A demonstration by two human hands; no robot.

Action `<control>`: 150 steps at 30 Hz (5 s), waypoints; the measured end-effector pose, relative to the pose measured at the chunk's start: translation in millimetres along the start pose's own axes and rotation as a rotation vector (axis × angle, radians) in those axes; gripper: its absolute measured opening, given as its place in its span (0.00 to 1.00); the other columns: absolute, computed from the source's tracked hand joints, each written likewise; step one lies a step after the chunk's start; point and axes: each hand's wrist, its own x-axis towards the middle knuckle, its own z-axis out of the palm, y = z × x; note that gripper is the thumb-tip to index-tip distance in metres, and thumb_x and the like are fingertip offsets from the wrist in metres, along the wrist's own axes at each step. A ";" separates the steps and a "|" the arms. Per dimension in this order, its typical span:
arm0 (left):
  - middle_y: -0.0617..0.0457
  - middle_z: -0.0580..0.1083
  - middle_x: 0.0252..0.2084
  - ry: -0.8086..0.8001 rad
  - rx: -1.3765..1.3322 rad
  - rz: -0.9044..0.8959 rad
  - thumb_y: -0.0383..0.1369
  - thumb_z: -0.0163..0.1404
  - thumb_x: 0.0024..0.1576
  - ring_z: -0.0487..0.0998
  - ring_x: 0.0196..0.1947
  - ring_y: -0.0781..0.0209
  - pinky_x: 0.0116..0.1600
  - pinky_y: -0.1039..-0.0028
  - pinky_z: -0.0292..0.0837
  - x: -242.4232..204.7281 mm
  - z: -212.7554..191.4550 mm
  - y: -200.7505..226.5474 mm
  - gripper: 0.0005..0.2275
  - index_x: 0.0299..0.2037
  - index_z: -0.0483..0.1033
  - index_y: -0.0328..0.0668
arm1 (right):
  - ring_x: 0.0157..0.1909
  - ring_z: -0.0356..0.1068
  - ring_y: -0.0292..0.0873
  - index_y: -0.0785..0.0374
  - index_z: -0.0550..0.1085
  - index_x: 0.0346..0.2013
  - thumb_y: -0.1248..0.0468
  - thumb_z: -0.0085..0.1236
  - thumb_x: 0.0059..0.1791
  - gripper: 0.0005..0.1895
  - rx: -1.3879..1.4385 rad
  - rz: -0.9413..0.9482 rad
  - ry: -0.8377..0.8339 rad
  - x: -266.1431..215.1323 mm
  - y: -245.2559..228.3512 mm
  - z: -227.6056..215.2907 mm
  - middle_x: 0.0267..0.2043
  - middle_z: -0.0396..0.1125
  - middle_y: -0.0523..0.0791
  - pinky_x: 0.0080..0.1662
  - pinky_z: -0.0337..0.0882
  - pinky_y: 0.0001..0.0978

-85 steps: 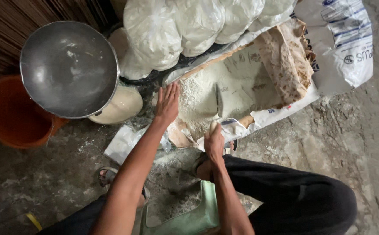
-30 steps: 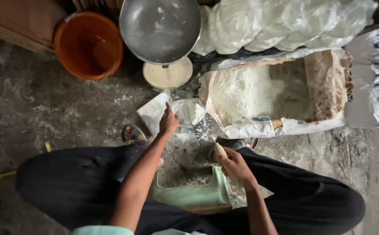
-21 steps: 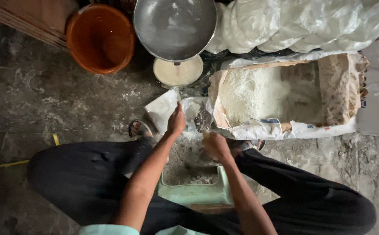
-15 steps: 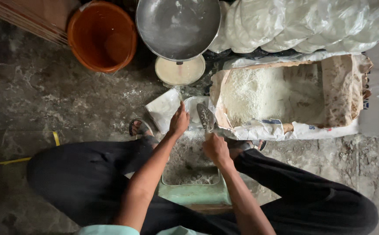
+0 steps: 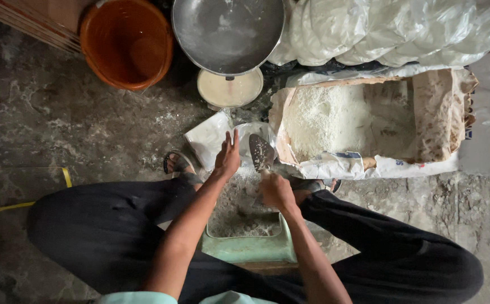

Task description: The person scoops white powder from a large sack using a small shovel and transfers it into a plastic bag. The person then places the filled bag into a metal bowl.

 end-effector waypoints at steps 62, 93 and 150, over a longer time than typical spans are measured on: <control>0.45 0.53 0.65 -0.039 0.458 0.439 0.47 0.46 0.49 0.44 0.68 0.55 0.70 0.58 0.29 68.0 -44.9 119.4 0.33 0.62 0.53 0.35 | 0.39 0.70 0.53 0.63 0.67 0.47 0.44 0.42 0.46 0.27 1.122 0.525 0.341 54.0 129.9 27.2 0.29 0.70 0.52 0.46 0.65 0.46; 0.36 0.49 0.65 0.222 -0.127 0.153 0.31 0.49 0.50 0.54 0.62 0.38 0.56 0.58 0.61 9.3 2.7 -15.1 0.30 0.62 0.50 0.32 | 0.10 0.50 0.33 0.63 0.70 0.39 0.54 0.48 0.46 0.16 1.236 0.278 0.287 -113.7 34.9 -16.0 0.14 0.51 0.41 0.17 0.51 0.28; 0.33 0.53 0.62 0.163 -0.183 0.225 0.20 0.42 0.43 0.62 0.58 0.38 0.46 0.63 0.73 -10.0 7.4 -14.4 0.26 0.56 0.57 0.22 | 0.40 0.70 0.60 0.59 0.63 0.36 0.59 0.44 0.40 0.12 0.419 0.354 0.094 35.5 12.4 62.8 0.34 0.69 0.54 0.41 0.70 0.52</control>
